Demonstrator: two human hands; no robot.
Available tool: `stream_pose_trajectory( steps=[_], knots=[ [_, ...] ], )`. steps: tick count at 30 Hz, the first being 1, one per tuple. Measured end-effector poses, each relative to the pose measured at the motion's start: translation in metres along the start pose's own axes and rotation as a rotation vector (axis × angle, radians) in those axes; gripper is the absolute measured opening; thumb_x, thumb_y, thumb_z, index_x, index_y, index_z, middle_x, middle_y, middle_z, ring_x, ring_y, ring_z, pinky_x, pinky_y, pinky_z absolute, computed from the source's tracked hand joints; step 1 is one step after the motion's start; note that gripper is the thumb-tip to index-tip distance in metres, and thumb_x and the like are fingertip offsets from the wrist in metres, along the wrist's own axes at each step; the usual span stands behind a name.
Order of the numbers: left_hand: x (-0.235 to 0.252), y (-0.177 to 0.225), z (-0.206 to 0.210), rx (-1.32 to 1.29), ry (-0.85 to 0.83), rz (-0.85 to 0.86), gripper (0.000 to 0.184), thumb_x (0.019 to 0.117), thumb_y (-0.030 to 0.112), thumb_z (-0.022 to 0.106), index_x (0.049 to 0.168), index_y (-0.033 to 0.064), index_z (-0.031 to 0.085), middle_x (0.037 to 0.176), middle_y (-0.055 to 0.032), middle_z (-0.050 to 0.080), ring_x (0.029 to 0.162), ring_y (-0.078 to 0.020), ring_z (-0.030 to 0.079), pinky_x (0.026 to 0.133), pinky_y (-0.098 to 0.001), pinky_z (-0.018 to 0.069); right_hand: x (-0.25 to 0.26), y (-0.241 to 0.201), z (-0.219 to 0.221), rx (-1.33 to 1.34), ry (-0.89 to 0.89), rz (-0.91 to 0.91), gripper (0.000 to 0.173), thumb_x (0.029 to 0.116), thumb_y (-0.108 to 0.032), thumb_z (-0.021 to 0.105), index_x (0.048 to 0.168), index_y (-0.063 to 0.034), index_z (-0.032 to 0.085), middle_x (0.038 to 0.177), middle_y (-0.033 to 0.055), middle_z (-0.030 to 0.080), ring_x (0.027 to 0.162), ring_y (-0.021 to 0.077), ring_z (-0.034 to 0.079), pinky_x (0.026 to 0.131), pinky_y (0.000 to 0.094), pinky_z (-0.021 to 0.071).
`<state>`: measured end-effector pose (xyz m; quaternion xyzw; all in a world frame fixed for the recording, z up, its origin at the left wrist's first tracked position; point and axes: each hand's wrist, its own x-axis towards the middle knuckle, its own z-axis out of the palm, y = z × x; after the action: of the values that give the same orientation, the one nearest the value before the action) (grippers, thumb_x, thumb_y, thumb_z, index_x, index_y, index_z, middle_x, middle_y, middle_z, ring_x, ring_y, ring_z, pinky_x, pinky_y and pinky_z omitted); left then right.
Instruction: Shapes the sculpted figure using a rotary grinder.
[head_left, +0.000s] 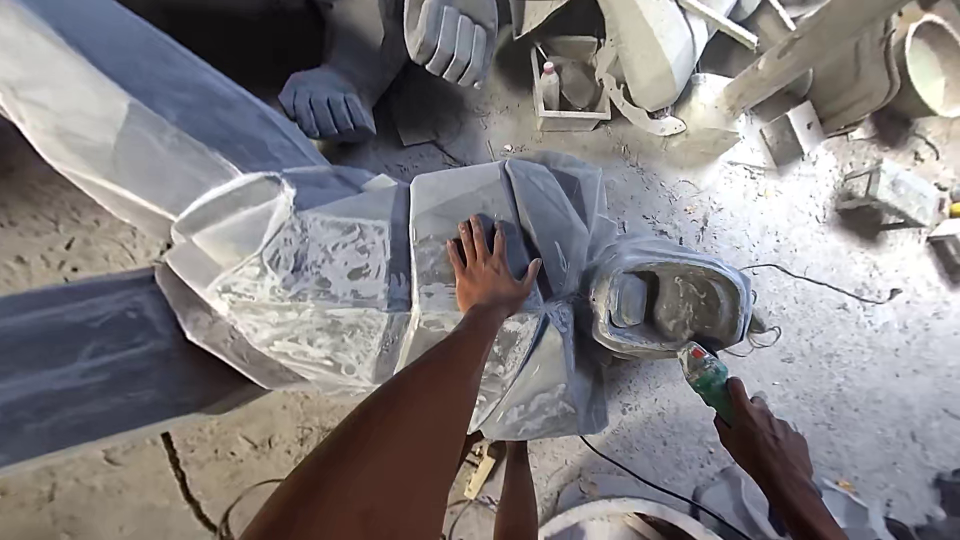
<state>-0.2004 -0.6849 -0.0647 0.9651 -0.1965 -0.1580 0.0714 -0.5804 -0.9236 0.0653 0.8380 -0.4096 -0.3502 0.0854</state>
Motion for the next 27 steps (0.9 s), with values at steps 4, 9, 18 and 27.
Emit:
stream_pose_trajectory(
  steps=[4, 9, 18, 27],
  knots=[
    [0.001, 0.0, -0.004, -0.036, -0.011, 0.001, 0.108, 0.0818, 0.091, 0.029, 0.163, 0.0192, 0.032, 0.172, -0.0192, 0.01, 0.159, -0.0394, 0.01, 0.123, -0.0664, 0.0061, 0.006, 0.006, -0.02, -0.081, -0.027, -0.02, 0.055, 0.0914, -0.03, 0.068, 0.143, -0.021, 0.051, 0.107, 0.0223, 0.069, 0.083, 0.0431, 0.072, 0.067, 0.0603, 0.0568],
    [0.001, 0.0, -0.006, -0.06, -0.046, 0.008, 0.107, 0.0832, 0.089, 0.03, 0.164, 0.019, 0.026, 0.172, -0.0189, 0.007, 0.159, -0.0392, 0.004, 0.123, -0.067, 0.0032, 0.008, 0.015, -0.03, -0.186, -0.059, -0.047, 0.059, 0.0914, -0.032, 0.068, 0.147, -0.0228, 0.048, 0.109, 0.0218, 0.069, 0.082, 0.0418, 0.072, 0.068, 0.0591, 0.0574],
    [0.001, 0.0, -0.006, -0.063, -0.049, 0.007, 0.108, 0.0835, 0.09, 0.028, 0.164, 0.0181, 0.028, 0.173, -0.0176, 0.009, 0.159, -0.0388, 0.005, 0.123, -0.0672, 0.0034, 0.018, 0.024, -0.062, -0.25, -0.069, -0.1, 0.06, 0.0882, -0.031, 0.069, 0.144, -0.0233, 0.05, 0.103, 0.0193, 0.07, 0.082, 0.0397, 0.072, 0.067, 0.0565, 0.0574],
    [0.003, 0.001, -0.009, -0.082, -0.043, -0.003, 0.105, 0.0837, 0.088, 0.033, 0.163, 0.0198, 0.029, 0.173, -0.016, 0.01, 0.16, -0.0362, 0.006, 0.124, -0.0661, 0.0033, 0.025, 0.047, -0.08, -0.219, -0.011, -0.099, 0.059, 0.0897, -0.034, 0.068, 0.144, -0.0232, 0.05, 0.104, 0.0186, 0.069, 0.08, 0.0386, 0.072, 0.065, 0.0564, 0.0571]
  ],
)
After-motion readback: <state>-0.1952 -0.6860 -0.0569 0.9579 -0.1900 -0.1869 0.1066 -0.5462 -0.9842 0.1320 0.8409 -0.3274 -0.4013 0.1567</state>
